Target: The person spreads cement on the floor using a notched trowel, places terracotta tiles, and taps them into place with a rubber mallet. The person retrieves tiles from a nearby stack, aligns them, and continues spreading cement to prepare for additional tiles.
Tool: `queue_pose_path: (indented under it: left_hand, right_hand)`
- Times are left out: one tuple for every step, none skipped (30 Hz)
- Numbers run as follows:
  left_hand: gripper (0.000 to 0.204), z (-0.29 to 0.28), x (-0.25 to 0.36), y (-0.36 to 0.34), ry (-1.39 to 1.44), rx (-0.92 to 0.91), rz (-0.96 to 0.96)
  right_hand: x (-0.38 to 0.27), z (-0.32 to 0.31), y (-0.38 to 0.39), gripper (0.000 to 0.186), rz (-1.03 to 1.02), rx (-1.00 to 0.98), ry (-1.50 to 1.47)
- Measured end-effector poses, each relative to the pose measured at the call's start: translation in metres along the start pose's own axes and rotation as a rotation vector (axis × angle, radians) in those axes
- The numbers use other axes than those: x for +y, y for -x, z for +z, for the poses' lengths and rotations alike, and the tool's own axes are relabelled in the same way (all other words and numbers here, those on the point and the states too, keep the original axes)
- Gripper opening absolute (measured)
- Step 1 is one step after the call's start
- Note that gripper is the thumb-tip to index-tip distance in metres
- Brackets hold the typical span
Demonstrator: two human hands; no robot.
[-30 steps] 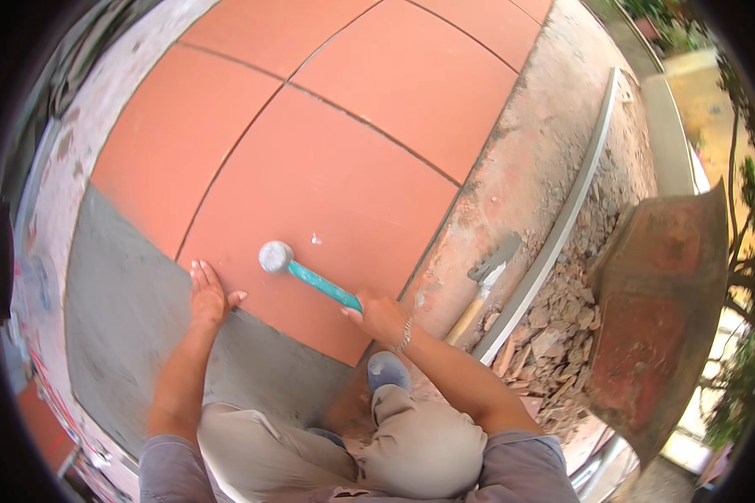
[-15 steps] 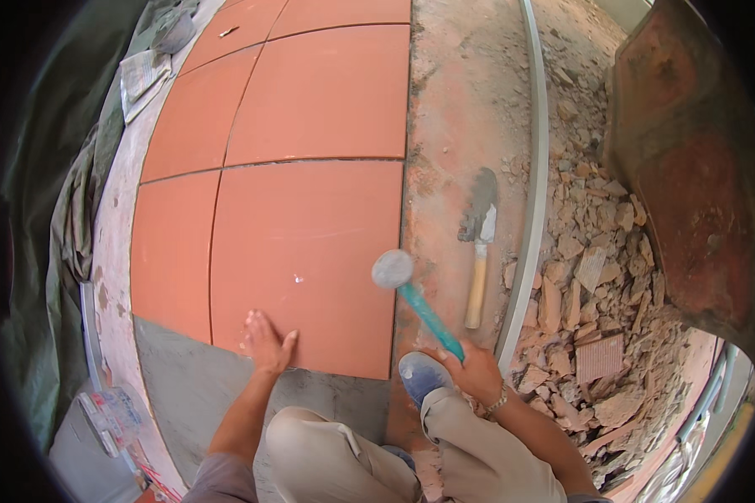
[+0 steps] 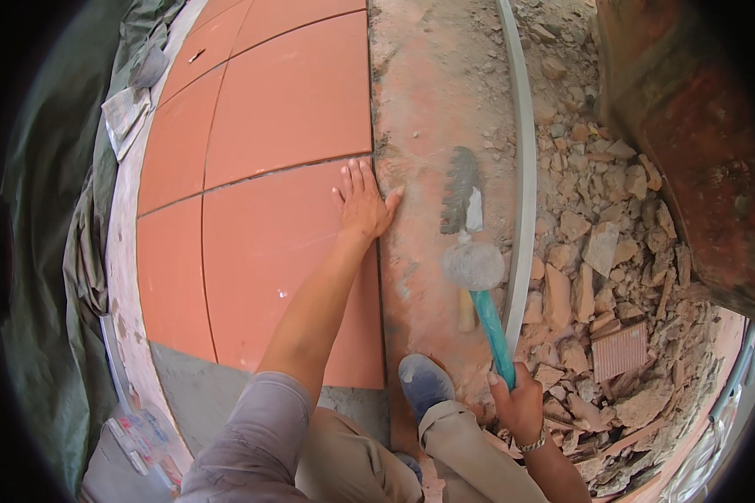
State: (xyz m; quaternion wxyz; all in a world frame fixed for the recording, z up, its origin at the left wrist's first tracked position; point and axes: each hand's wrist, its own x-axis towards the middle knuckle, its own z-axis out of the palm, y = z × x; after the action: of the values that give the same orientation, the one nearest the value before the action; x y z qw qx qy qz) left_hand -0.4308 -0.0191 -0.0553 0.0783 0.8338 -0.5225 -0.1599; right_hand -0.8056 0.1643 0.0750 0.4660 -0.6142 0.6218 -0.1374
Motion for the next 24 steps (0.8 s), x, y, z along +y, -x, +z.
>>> queue_pose_path:
  left_hand:
    - [0.099,0.002,0.004,-0.012,-0.005,0.025,-0.004]
    - [0.098,0.004,0.009,-0.022,-0.008,0.043,-0.007]
    - [0.097,0.007,0.015,-0.030,-0.011,0.059,-0.011]
    - [0.096,0.010,0.022,-0.037,-0.014,0.106,-0.031]
    - [0.095,0.014,0.030,-0.041,-0.020,0.150,-0.051]
    - [0.094,0.018,0.038,-0.042,-0.017,0.147,-0.084]
    - [0.091,0.022,0.046,-0.042,-0.044,0.133,0.043]
    - [0.088,0.024,0.053,-0.043,-0.061,0.077,0.155]
    - [0.085,0.026,0.057,-0.043,-0.088,0.076,0.285]
    - [0.081,0.026,0.057,-0.042,-0.034,-0.038,0.370]
    - [0.078,0.027,0.055,-0.042,0.011,-0.096,0.471]
    - [0.075,0.026,0.052,-0.042,0.078,-0.135,0.591]
    - [0.074,0.025,0.045,-0.043,0.075,-0.054,0.497]
    - [0.072,0.022,0.033,-0.043,0.094,0.038,0.421]
    - [0.071,0.020,0.022,-0.042,0.097,0.077,0.312]
    - [0.072,0.020,0.013,-0.039,0.052,0.109,0.316]
    - [0.072,0.020,0.006,-0.037,-0.007,0.096,0.286]
    - [0.073,0.020,0.002,-0.035,-0.067,0.085,0.247]
    - [0.074,0.021,0.000,-0.032,-0.074,0.070,0.283]
    - [0.075,0.022,0.000,-0.026,-0.087,0.048,0.303]
    - [0.076,0.021,0.000,-0.020,-0.093,0.023,0.326]
    - [0.077,0.020,0.001,-0.015,-0.104,0.015,0.319]
    - [0.078,0.017,0.001,-0.009,-0.106,0.001,0.317]
    - [0.079,0.015,0.002,-0.004,-0.113,-0.016,0.309]
  right_hand:
    - [0.000,-0.002,0.000,0.026,0.027,-0.007,0.013]
    - [-0.001,-0.003,0.000,0.026,0.040,-0.013,0.009]
    - [-0.001,-0.005,-0.001,0.026,0.054,-0.019,0.007]
    - [-0.002,-0.006,-0.002,0.027,0.053,-0.024,0.012]
    - [-0.003,-0.007,-0.003,0.027,0.054,-0.029,0.016]
    - [-0.004,-0.008,-0.004,0.027,0.051,-0.034,0.018]
    - [-0.006,-0.009,-0.005,0.027,0.058,-0.036,0.019]
    - [-0.007,-0.010,-0.006,0.027,0.055,-0.037,0.019]
    - [-0.009,-0.009,-0.007,0.027,0.050,-0.038,0.018]
    - [-0.010,-0.009,-0.008,0.027,0.063,-0.034,0.007]
    - [-0.011,-0.008,-0.009,0.028,0.072,-0.031,-0.004]
    - [-0.012,-0.006,-0.010,0.028,0.061,-0.018,-0.016]
    - [-0.012,-0.005,-0.012,0.028,0.050,-0.011,-0.019]
    - [-0.012,-0.003,-0.013,0.028,0.026,0.001,-0.023]
    - [-0.012,-0.001,-0.013,0.028,0.006,0.013,-0.028]
    - [-0.013,0.000,-0.013,0.029,0.010,0.008,-0.033]
    - [-0.013,0.000,-0.014,0.029,0.010,0.005,-0.036]
    - [-0.013,0.001,-0.015,0.029,0.004,0.009,-0.036]
    - [-0.013,0.001,-0.016,0.027,0.021,-0.006,-0.029]
    - [-0.014,0.001,-0.016,0.025,0.037,-0.023,-0.019]
    - [-0.014,0.001,-0.017,0.024,0.052,-0.036,-0.007]
    - [-0.015,0.001,-0.018,0.024,0.045,-0.039,-0.012]
    - [-0.016,0.002,-0.019,0.024,0.041,-0.039,-0.014]
    - [-0.017,0.003,-0.020,0.024,0.037,-0.038,-0.017]
